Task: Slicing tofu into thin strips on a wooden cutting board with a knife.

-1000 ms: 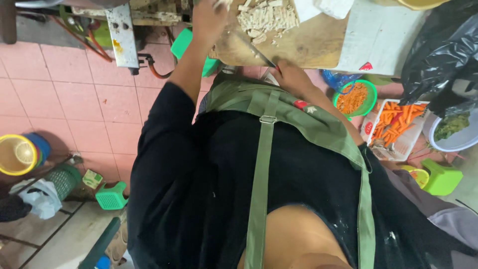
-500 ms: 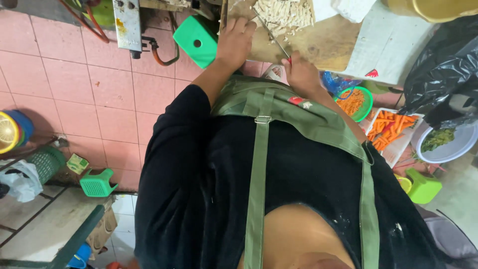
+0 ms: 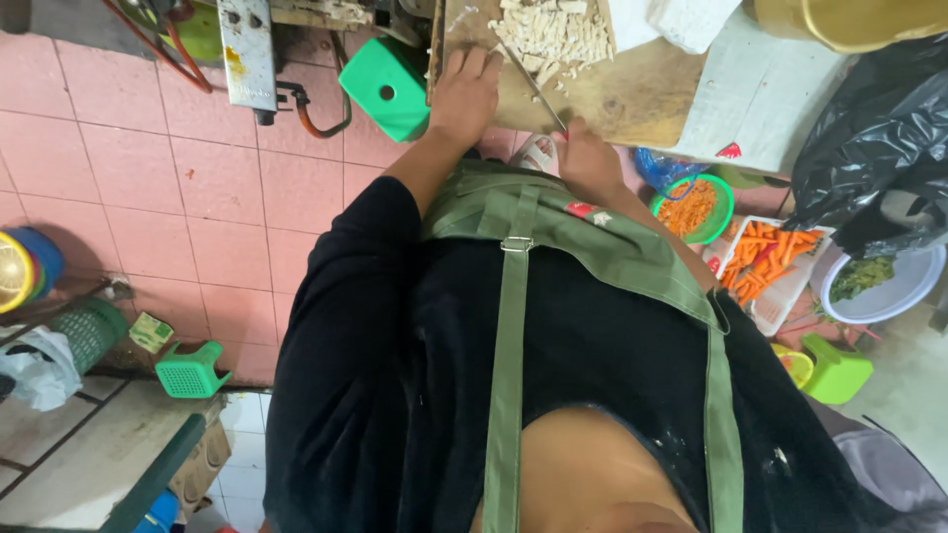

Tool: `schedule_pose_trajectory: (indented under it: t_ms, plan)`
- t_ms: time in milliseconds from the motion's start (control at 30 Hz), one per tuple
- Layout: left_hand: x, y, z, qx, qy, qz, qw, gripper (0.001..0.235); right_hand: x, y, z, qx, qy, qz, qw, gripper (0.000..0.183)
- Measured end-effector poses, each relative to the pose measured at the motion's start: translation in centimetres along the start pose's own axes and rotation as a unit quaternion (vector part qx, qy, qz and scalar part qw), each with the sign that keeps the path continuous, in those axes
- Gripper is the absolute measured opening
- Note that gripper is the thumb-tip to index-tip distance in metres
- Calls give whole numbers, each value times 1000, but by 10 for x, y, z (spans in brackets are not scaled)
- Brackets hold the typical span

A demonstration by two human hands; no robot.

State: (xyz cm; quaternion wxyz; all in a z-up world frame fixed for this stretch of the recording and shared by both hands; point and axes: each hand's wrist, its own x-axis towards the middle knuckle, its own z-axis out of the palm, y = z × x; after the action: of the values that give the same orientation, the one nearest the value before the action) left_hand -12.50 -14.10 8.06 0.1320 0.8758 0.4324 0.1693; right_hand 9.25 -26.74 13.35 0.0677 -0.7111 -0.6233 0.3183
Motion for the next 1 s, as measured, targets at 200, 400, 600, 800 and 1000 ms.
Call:
schedule_pose_trajectory:
  t_ms: [200, 400, 600, 800, 1000]
  plan:
    - [-5, 0, 2, -22, -14, -1, 1000, 47, -4, -11, 0, -24, -27, 46, 998, 40]
    - [-8, -1, 2, -38, 2, 0, 999, 43, -4, -17, -2, -14, -8, 38, 999, 36]
    - [-7, -1, -2, -66, -15, -9, 998, 42, -6, -13, 4, -26, -15, 19, 999, 39]
    - [-12, -10, 2, -87, 2, -26, 996, 37, -1, -18, 1, -48, 5, 24, 999, 36]
    - [-12, -8, 1, -87, 0, -23, 996, 36, -3, -14, 6, -37, -15, 3, 999, 41]
